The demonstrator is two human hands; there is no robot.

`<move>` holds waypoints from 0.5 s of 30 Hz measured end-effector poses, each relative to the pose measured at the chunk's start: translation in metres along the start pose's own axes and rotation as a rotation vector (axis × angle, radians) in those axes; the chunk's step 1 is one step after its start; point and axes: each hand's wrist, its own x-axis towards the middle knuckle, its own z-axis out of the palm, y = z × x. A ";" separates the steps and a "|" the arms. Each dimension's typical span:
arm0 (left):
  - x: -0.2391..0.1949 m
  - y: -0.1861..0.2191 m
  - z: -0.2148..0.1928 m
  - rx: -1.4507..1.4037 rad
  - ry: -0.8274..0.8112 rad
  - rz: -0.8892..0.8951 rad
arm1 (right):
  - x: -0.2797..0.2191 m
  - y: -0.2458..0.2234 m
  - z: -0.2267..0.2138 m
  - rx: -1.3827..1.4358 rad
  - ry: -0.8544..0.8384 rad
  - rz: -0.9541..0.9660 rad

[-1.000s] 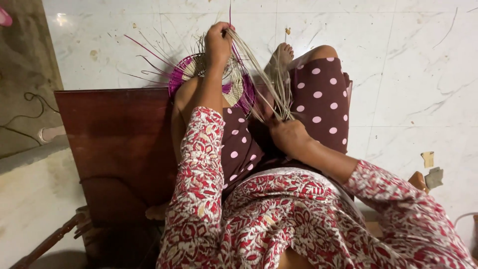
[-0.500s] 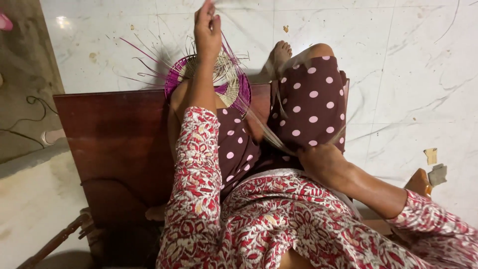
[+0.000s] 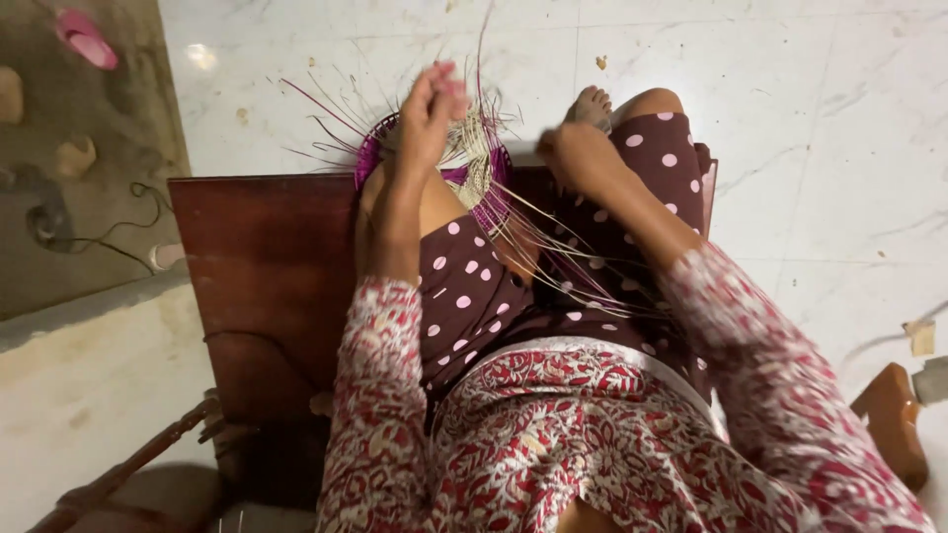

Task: The person is weaving a basket using natural fibers and purple strands. They are sitting cross-legged on a chair, manipulating the materials with their hands to create the basket's structure.

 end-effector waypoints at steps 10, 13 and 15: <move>-0.033 0.009 0.003 0.027 0.179 -0.119 | 0.064 0.009 0.040 1.022 -0.178 0.333; -0.026 -0.002 0.000 -0.138 0.265 -0.022 | 0.067 0.008 0.038 0.978 -0.261 0.236; -0.026 0.000 -0.003 -0.237 0.213 -0.038 | 0.072 0.006 0.045 0.926 -0.286 0.090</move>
